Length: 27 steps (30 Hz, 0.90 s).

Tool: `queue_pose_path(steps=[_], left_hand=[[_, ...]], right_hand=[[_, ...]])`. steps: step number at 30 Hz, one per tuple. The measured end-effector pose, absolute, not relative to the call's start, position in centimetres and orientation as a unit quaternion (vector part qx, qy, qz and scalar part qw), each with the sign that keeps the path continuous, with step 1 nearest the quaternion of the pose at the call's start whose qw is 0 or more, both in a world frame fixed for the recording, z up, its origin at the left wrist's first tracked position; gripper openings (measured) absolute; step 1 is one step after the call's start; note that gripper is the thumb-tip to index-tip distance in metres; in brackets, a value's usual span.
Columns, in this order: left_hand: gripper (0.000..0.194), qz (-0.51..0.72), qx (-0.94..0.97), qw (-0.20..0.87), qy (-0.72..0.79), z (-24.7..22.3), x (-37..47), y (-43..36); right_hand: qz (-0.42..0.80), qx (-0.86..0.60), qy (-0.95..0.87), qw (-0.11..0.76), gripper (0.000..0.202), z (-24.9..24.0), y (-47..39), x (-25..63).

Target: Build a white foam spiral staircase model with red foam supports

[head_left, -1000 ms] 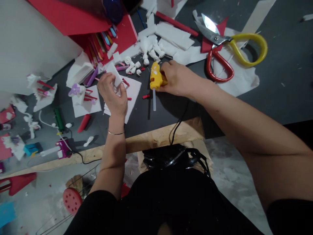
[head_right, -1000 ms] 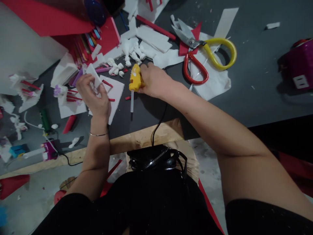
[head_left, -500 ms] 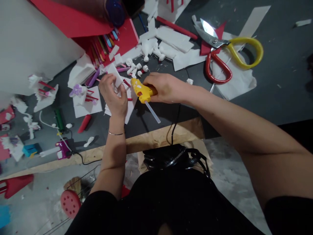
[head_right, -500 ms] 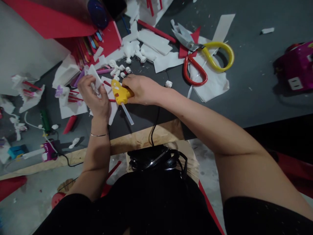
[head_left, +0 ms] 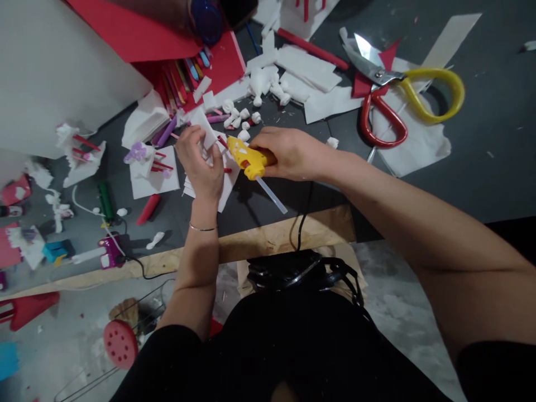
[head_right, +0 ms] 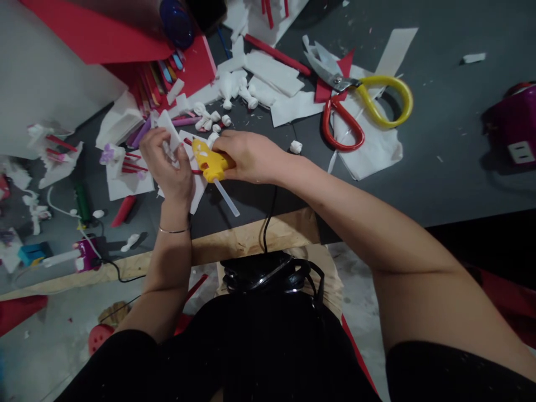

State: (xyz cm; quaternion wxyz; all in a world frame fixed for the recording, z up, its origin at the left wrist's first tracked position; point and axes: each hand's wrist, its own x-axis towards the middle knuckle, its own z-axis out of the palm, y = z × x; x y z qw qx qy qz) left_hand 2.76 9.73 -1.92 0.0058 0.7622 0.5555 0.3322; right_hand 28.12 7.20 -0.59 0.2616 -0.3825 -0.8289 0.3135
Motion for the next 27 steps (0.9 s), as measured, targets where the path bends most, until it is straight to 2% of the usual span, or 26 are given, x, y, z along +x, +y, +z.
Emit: queue_pose_path(steps=[5,11,16,22,27], left_hand=[[0.06,0.333,0.764,-0.009,0.553,-1.8,2.8,9.6],[0.077,0.313,0.752,0.057,0.577,-1.8,2.7,9.6],[0.07,0.321,0.756,0.012,0.57,-1.5,3.0,9.4],[0.084,0.303,0.753,0.055,0.582,-1.7,2.8,9.6],[0.077,0.313,0.74,0.09,0.588,-1.6,2.9,9.4]], right_hand=[[0.322,-0.382,-0.829,0.251,0.037,-0.8,8.1,27.6],[0.334,-0.368,-0.826,0.266,0.036,-0.6,8.1,27.2],[0.327,-0.357,-0.83,0.277,0.036,-0.1,7.9,27.1],[0.322,-0.359,-0.839,0.254,0.035,0.0,7.5,27.3],[0.307,-0.371,-0.842,0.243,0.035,0.4,6.7,27.5]])
